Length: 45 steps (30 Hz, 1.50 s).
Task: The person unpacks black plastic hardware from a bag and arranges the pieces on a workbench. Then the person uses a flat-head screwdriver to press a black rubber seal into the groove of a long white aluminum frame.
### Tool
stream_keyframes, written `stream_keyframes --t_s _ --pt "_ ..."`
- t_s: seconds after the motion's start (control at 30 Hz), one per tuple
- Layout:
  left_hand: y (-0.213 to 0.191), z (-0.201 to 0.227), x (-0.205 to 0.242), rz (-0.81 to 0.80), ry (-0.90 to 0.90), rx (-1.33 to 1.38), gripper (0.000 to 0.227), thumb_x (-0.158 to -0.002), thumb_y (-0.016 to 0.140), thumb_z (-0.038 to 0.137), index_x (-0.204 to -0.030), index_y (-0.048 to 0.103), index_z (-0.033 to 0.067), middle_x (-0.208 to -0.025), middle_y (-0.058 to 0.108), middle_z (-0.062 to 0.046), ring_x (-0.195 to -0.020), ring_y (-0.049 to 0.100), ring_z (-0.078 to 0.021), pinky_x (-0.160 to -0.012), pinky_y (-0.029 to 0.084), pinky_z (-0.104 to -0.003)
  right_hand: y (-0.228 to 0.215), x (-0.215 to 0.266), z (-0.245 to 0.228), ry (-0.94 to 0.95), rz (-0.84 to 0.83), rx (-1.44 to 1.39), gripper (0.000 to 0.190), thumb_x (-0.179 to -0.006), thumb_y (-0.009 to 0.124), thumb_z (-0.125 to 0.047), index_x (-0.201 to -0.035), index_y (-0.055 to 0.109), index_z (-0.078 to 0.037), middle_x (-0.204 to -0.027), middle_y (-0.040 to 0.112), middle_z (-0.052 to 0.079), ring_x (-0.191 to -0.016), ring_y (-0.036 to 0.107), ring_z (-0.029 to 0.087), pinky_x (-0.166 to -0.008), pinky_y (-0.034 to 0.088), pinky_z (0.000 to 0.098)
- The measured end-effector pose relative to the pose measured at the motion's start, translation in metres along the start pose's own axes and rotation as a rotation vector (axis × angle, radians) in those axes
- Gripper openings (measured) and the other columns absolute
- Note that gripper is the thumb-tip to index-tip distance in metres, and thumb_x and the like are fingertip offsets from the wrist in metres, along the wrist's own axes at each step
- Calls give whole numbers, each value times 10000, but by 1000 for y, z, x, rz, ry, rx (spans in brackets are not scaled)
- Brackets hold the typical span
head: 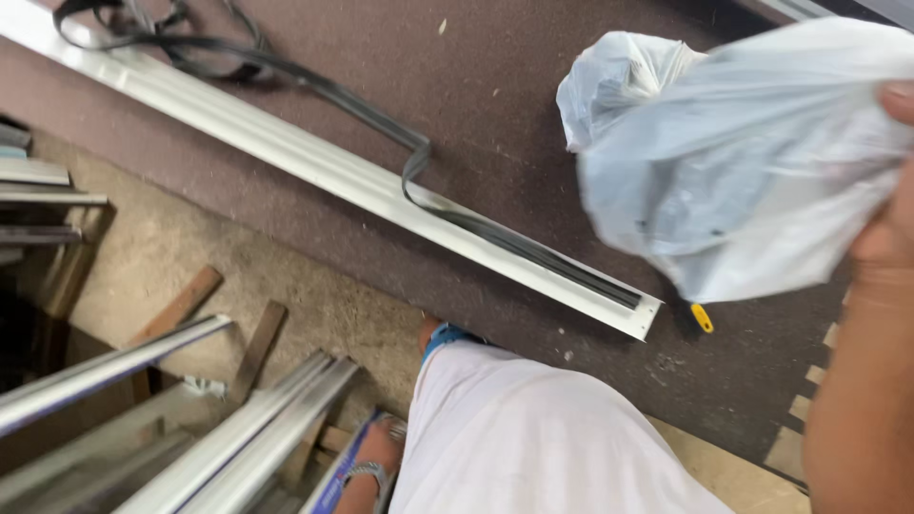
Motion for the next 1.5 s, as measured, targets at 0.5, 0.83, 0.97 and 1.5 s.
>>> stream_keyframes --t_s 0.5,0.83,0.97,1.5 --pt "-371 255 4 627 1337 354 218 -897 615 20 -1098 694 48 -943 697 -100 -893 682 -211 -807 560 -367 279 5 84 470 -242 116 253 -986 526 -69 -1233 569 -94 -1125 649 62 -1060 641 154 -911 563 308" --pt "-311 538 0 571 1816 -28 430 -791 756 243 -1195 715 104 -1177 680 -81 -1093 570 -277 -915 439 -440 133 -22 88 126 174 926 333 -859 726 22 -1187 668 17 -1081 639 188 -867 647 270 -733 537 338" --pt "-286 576 -9 534 1701 -286 209 -884 806 338 -1030 744 202 -1044 680 14 -1054 569 -240 -900 433 -432 116 -29 114 292 76 822 178 -935 758 -47 -1100 695 -26 -1010 694 86 -847 684 184 -737 555 296" --pt "-276 589 -13 494 1689 -154 168 -868 819 146 -1019 759 189 -931 655 58 -969 574 -201 -849 367 -394 16 -4 121 268 149 -446 206 -1013 722 47 -1067 555 -60 -882 670 92 -741 617 89 -658 499 207"
Point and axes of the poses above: each hand's wrist, its own x-axis away from the middle knuckle, its own y-axis out of the palm, z = x × y, the point moved 3 cm from there along -x, towards the middle knuckle
